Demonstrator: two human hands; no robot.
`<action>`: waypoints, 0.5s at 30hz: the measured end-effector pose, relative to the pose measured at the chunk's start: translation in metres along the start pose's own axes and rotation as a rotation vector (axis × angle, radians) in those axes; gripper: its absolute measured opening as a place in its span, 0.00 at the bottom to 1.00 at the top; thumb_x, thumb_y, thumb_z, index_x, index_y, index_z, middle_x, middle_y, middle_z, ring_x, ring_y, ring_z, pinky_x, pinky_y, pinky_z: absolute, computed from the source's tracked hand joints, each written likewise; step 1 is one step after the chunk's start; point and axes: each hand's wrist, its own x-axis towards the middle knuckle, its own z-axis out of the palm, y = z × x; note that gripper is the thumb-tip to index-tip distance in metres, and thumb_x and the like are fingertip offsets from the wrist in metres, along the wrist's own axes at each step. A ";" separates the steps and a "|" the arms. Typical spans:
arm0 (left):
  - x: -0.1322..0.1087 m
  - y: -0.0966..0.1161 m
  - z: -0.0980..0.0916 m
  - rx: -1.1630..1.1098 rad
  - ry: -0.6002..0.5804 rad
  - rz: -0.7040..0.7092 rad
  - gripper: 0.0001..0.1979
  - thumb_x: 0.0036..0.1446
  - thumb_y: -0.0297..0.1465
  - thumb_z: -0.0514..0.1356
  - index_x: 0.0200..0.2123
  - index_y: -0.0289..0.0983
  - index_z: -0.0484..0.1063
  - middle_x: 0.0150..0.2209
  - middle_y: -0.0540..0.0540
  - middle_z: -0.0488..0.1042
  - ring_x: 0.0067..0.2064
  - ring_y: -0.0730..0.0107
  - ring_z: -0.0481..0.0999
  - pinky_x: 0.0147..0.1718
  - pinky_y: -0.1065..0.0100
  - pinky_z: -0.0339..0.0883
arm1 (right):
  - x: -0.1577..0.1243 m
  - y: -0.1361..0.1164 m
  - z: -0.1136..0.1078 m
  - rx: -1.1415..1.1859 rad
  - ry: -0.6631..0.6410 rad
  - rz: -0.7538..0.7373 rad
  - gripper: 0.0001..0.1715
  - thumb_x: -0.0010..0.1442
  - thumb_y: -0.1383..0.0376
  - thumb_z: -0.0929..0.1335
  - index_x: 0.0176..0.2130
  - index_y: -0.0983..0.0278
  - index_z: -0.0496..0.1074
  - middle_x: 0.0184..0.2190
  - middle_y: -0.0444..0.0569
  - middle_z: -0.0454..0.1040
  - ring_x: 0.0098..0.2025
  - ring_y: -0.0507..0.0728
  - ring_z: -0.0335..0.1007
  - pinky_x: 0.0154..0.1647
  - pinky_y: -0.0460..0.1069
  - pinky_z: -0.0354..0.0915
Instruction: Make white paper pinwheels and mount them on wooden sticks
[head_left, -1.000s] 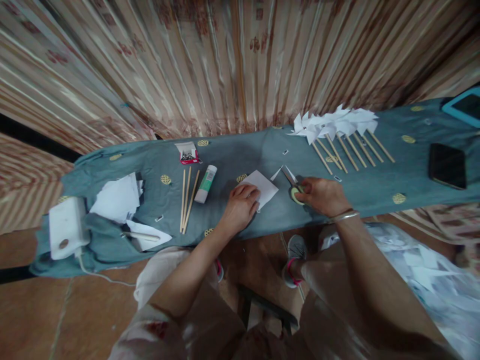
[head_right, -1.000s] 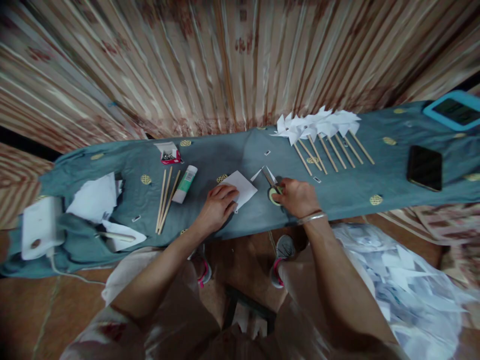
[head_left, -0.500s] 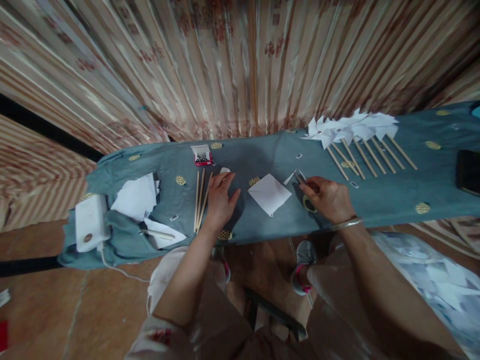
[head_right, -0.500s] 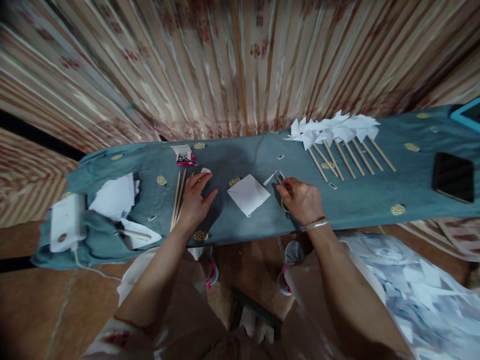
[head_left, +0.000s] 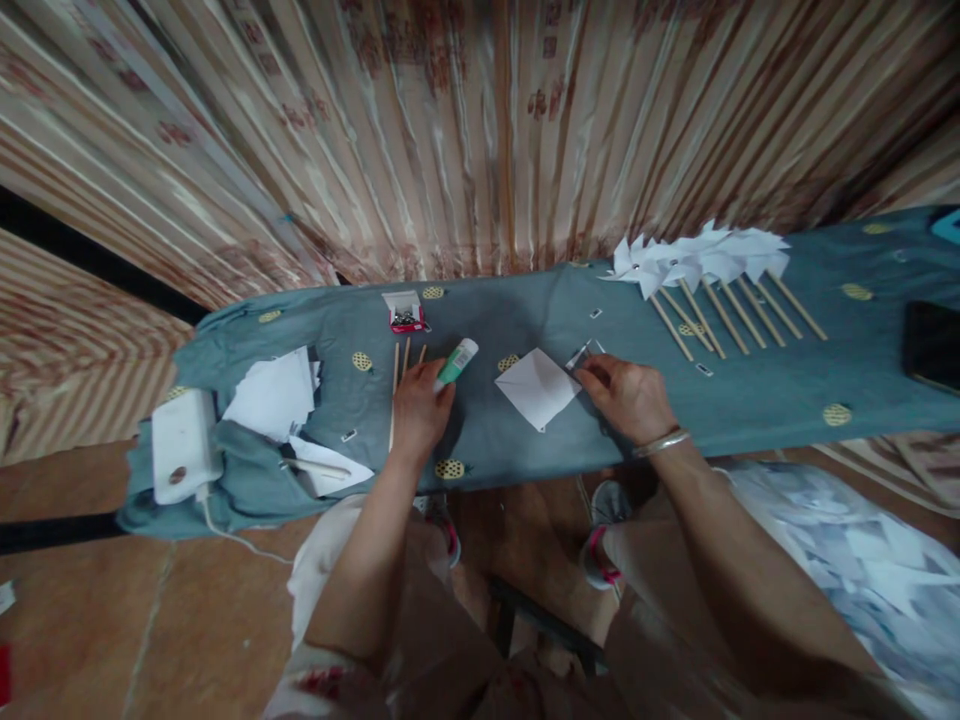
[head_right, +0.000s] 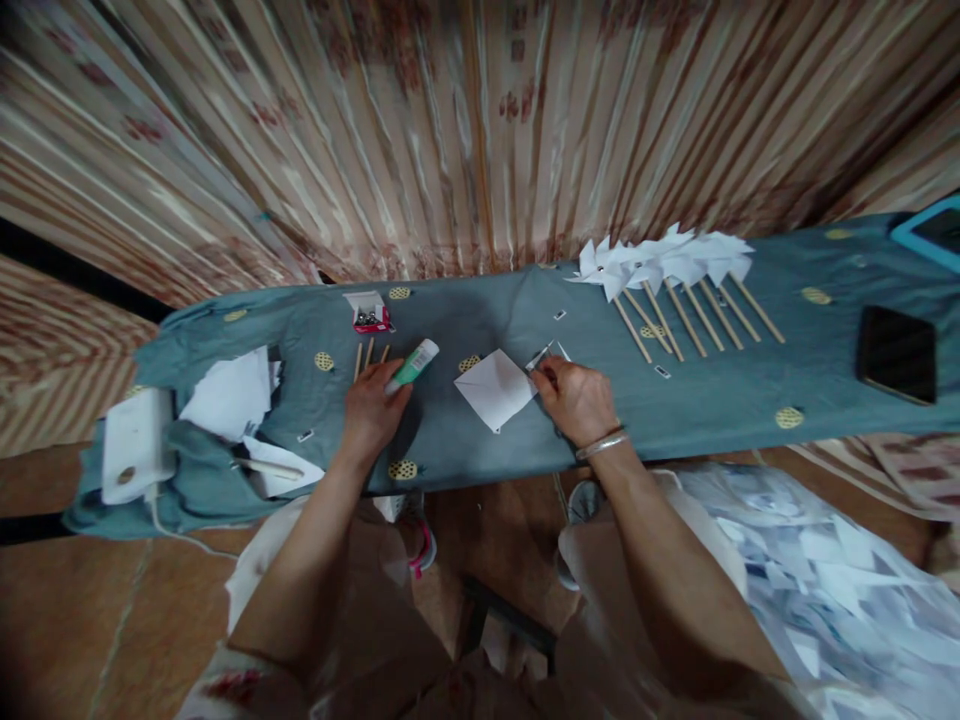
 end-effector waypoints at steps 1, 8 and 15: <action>0.000 0.003 0.001 -0.110 -0.001 -0.047 0.16 0.56 0.29 0.61 0.48 0.41 0.76 0.47 0.43 0.79 0.49 0.57 0.77 0.51 0.58 0.70 | -0.001 -0.002 0.001 0.034 0.002 -0.006 0.17 0.64 0.58 0.64 0.43 0.63 0.79 0.35 0.55 0.83 0.35 0.62 0.79 0.35 0.51 0.65; -0.005 0.037 0.017 -1.012 -0.135 -0.432 0.17 0.44 0.38 0.69 0.39 0.37 0.81 0.35 0.48 0.80 0.31 0.72 0.75 0.31 0.71 0.69 | -0.010 -0.029 0.010 0.765 -0.151 0.046 0.21 0.57 0.50 0.69 0.38 0.64 0.78 0.32 0.52 0.82 0.33 0.59 0.77 0.34 0.51 0.68; -0.016 0.064 0.020 -1.316 -0.427 -0.625 0.15 0.40 0.37 0.74 0.32 0.36 0.82 0.32 0.46 0.81 0.29 0.73 0.77 0.26 0.75 0.69 | -0.014 -0.056 0.008 1.452 -0.421 0.267 0.21 0.46 0.49 0.74 0.33 0.61 0.73 0.33 0.46 0.80 0.34 0.56 0.76 0.38 0.50 0.70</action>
